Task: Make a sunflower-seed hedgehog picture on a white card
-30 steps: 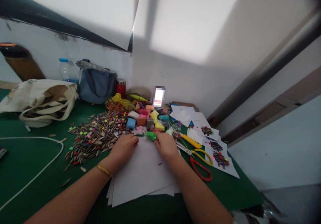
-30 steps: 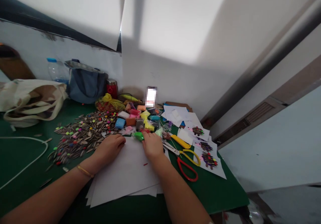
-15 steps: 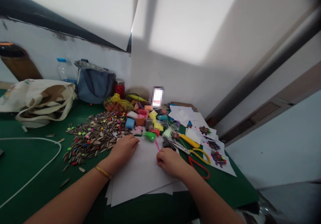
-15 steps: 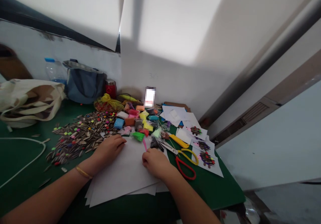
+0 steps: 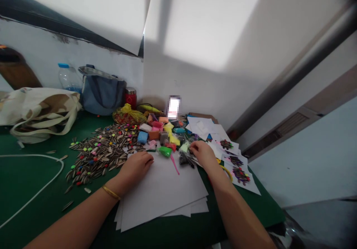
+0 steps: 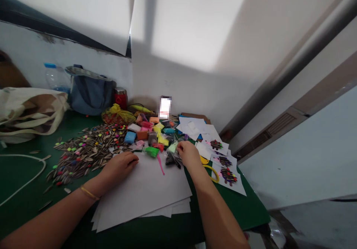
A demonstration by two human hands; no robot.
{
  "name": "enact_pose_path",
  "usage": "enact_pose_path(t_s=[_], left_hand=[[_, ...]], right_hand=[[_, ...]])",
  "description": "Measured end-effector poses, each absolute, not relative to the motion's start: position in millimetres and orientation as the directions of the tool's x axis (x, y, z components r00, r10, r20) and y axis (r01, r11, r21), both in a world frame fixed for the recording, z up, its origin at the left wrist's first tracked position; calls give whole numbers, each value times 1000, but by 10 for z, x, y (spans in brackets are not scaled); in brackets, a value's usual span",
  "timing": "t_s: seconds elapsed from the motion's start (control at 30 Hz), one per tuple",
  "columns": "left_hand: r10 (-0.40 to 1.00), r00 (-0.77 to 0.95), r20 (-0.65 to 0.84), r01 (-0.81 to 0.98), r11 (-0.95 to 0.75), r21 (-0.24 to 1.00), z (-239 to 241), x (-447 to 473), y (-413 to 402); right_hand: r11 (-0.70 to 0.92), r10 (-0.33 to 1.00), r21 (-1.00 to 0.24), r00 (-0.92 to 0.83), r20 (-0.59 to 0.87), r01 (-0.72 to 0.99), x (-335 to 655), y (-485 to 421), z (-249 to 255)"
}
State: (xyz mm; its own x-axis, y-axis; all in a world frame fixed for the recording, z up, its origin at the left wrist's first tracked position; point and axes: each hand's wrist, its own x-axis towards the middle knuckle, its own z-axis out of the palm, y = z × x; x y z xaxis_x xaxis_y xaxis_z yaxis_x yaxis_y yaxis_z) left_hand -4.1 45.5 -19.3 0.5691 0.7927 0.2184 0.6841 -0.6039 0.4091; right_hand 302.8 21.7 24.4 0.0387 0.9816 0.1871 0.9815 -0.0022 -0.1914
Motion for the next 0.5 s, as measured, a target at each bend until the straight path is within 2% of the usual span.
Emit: enact_pose_path(t_s=[0.33,0.5], left_hand=[[790,574,214,676,-605,420,-221,-66,459],[799,569,196,701,-595,392,-213,-60,459]], right_hand=[[11,983,14,-13,182,1000,2932,341,208],[50,969,28,-55,240,998,2939,193,257]])
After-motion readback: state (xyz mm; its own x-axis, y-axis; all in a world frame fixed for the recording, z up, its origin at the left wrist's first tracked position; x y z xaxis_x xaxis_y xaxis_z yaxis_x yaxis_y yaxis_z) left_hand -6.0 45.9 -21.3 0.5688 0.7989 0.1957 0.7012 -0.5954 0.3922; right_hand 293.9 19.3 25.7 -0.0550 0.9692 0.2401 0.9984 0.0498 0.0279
